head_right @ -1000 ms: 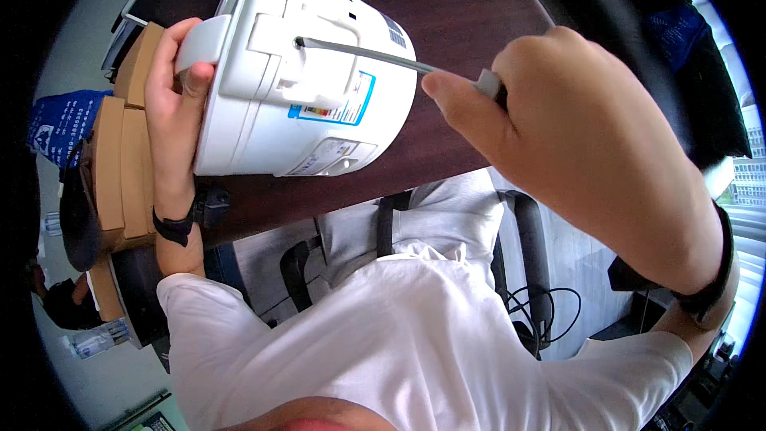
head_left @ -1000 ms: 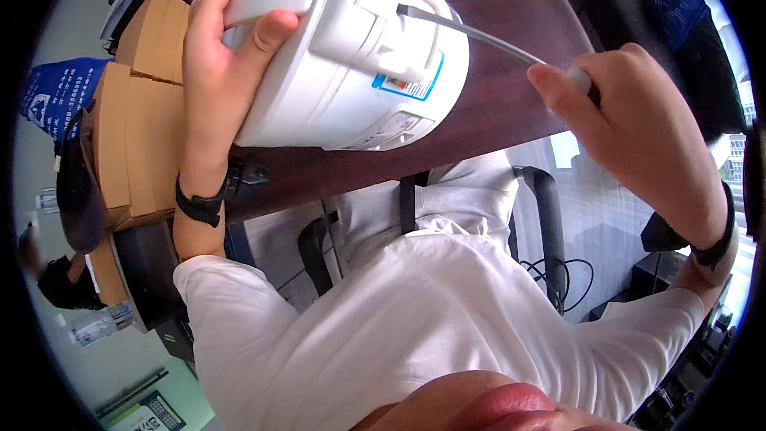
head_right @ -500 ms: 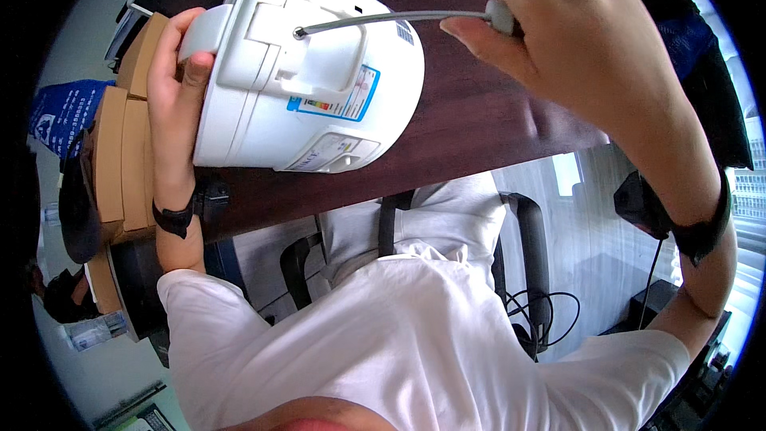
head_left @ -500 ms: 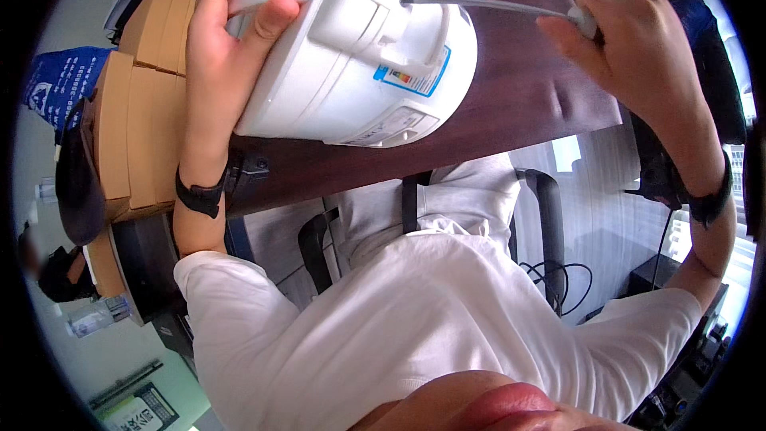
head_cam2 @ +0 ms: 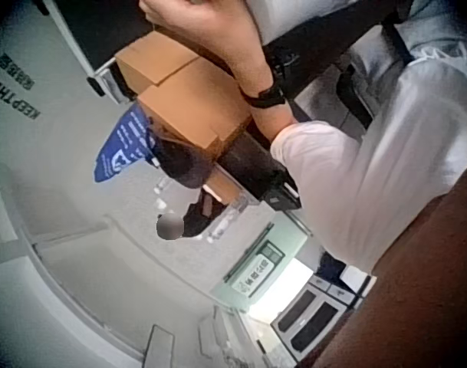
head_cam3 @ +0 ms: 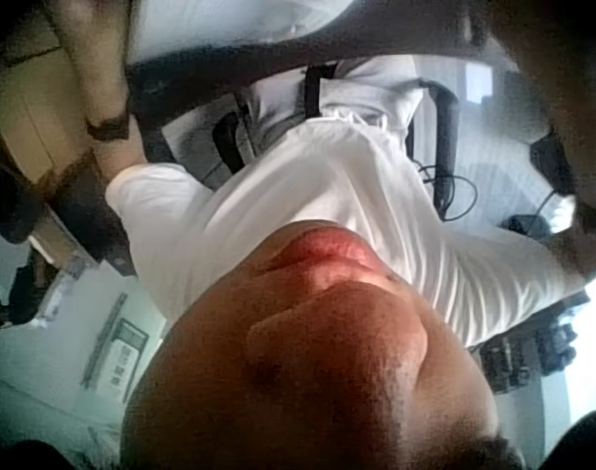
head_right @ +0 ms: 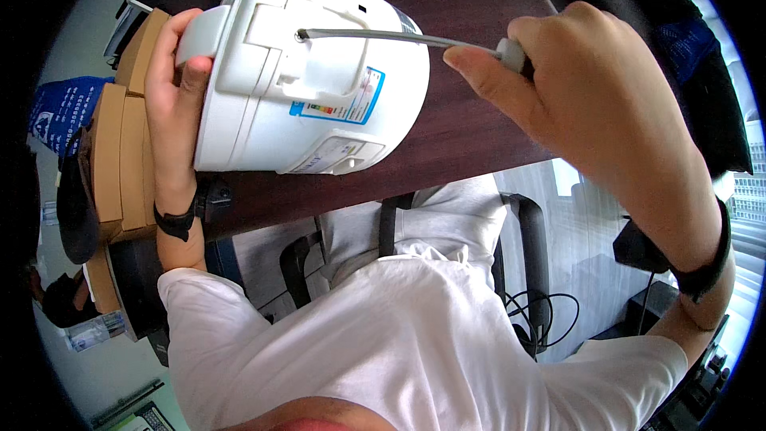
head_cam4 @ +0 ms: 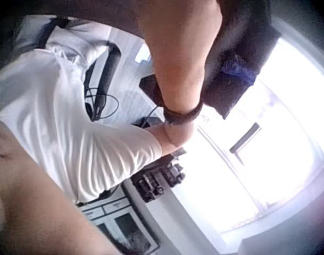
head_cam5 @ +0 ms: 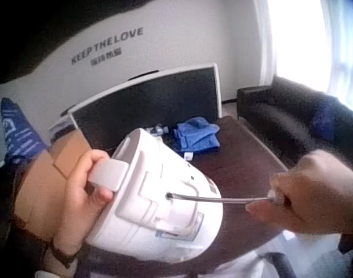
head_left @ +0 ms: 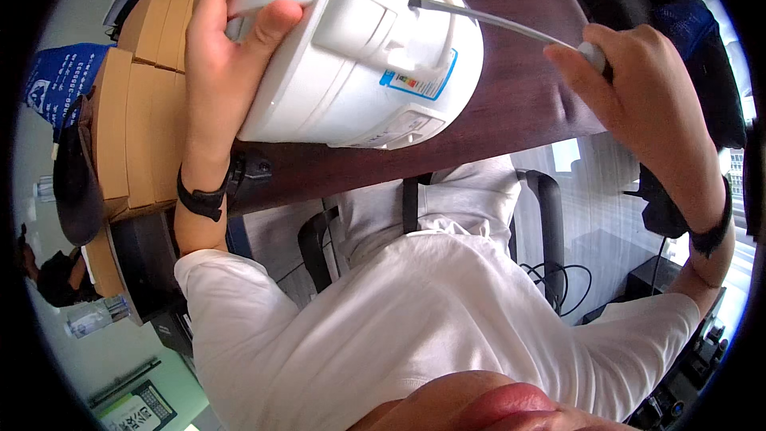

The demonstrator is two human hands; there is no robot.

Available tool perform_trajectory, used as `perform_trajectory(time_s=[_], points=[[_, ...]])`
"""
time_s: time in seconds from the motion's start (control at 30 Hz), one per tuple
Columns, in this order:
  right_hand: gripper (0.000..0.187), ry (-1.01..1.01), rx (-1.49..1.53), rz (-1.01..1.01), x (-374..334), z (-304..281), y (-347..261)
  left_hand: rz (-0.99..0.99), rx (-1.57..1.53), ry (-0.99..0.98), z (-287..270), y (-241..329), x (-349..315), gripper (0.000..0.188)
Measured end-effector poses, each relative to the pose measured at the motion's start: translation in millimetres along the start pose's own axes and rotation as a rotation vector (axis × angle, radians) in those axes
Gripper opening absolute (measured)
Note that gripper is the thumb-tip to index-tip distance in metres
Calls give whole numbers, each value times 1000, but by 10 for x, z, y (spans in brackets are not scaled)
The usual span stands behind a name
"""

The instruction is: The person uses a screwdriver to remove screws from the bottom and top of a white rice cooker. They remove the bottom cover and the top lid, placing them on the table.

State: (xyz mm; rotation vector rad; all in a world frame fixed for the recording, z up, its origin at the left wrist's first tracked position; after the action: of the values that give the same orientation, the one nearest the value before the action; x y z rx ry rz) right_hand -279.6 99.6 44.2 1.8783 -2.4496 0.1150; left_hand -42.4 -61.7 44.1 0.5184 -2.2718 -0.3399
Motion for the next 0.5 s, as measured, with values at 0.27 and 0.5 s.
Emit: perform_trajectory(time_s=[0.27,0.5], points=[[46,-85,470,-216,-198,-109,397,13,-84,-55,48,70,26,87],[32,-511,1020,-40,-243,385,222,69,-40,-78,125,180,80,86]])
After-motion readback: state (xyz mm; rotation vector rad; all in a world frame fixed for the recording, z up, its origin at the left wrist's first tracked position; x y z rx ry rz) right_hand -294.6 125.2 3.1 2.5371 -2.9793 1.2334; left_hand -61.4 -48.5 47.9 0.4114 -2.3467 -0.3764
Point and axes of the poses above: each hand's wrist, its own x-axis towards the middle knuckle, its own z-axis out of the palm, y = z × x, the point moved 9 cm from there along x, towards the middle knuckle, and after that the axes turned 10 degrees about z, right-handed, at the moved point
